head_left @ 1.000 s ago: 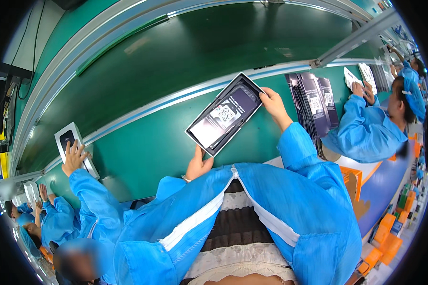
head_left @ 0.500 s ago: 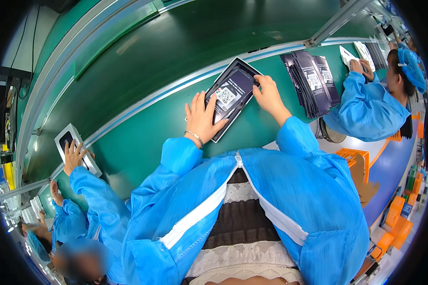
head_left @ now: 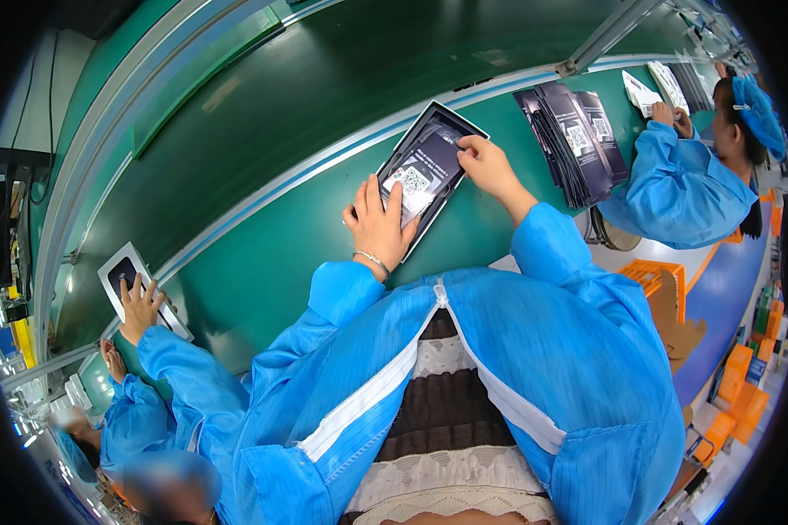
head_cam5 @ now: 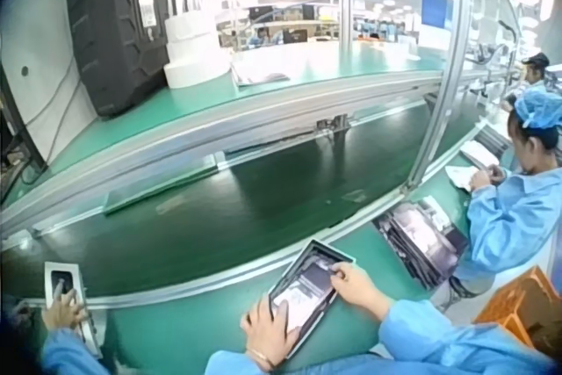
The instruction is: Manually assembling electronic device components and packaging on a factory production line.
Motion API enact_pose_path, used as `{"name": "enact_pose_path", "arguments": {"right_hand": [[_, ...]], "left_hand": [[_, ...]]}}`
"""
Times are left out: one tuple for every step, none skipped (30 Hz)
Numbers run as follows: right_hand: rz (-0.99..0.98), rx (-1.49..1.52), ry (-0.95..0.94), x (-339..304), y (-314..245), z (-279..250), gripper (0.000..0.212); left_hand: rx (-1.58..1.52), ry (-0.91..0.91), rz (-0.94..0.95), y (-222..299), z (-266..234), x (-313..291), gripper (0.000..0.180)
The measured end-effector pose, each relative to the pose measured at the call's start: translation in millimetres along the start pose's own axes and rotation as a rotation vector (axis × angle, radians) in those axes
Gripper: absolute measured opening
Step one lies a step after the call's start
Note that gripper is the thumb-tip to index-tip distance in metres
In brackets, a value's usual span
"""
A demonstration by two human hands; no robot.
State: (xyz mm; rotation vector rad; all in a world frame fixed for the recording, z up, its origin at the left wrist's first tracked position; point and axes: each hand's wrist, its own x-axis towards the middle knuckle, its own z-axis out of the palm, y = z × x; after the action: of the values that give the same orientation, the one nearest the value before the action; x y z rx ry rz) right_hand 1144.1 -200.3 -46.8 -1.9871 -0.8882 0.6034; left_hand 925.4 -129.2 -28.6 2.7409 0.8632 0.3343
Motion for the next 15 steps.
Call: {"name": "enact_pose_path", "arguments": {"right_hand": [[0.040,0.041,-0.032,1,-1,0,0.028],[0.043,0.040,-0.034,0,-2,0,0.028],[0.054,0.024,-0.052,0,-5,-1,0.027],[0.065,0.008,-0.069,1,-6,-1,0.026],[0.066,0.007,-0.070,1,-5,-1,0.026],[0.059,0.025,-0.065,1,-4,0,0.024],[0.052,0.044,-0.060,1,-3,1,0.022],[0.053,0.043,-0.060,0,-3,0,0.022],[0.114,0.128,-0.099,-1,-10,-3,0.021],[0.175,0.213,-0.138,-3,-17,-5,0.019],[0.174,0.213,-0.142,-3,-23,-6,0.019],[0.206,0.290,-0.145,-4,-28,-8,0.020],[0.238,0.367,-0.149,-5,-31,-10,0.020],[0.240,0.367,-0.148,-6,-34,-12,0.020],[0.265,0.395,-0.146,-6,-36,-13,0.023]], "left_hand": [[-0.002,-0.003,-0.002,0,-2,0,0.058],[-0.002,-0.003,-0.005,1,-4,1,0.058],[0.000,-0.002,-0.010,1,-7,2,0.057],[-0.001,-0.004,-0.012,2,-9,2,0.057],[-0.005,-0.005,-0.014,3,-12,2,0.058],[-0.010,-0.006,-0.017,3,-13,2,0.058],[-0.011,-0.007,-0.018,3,-14,2,0.058],[-0.012,-0.005,-0.007,3,-15,2,0.058],[-0.013,-0.001,-0.001,3,-15,3,0.058],[-0.012,-0.001,-0.004,2,-15,3,0.058],[-0.009,0.021,0.007,0,-15,3,0.058],[-0.008,0.042,0.023,0,-15,3,0.058],[-0.009,0.041,0.024,-2,-15,4,0.058],[-0.102,0.044,0.004,-6,-15,6,0.057],[-0.195,0.047,-0.016,-9,-15,7,0.055]]}}
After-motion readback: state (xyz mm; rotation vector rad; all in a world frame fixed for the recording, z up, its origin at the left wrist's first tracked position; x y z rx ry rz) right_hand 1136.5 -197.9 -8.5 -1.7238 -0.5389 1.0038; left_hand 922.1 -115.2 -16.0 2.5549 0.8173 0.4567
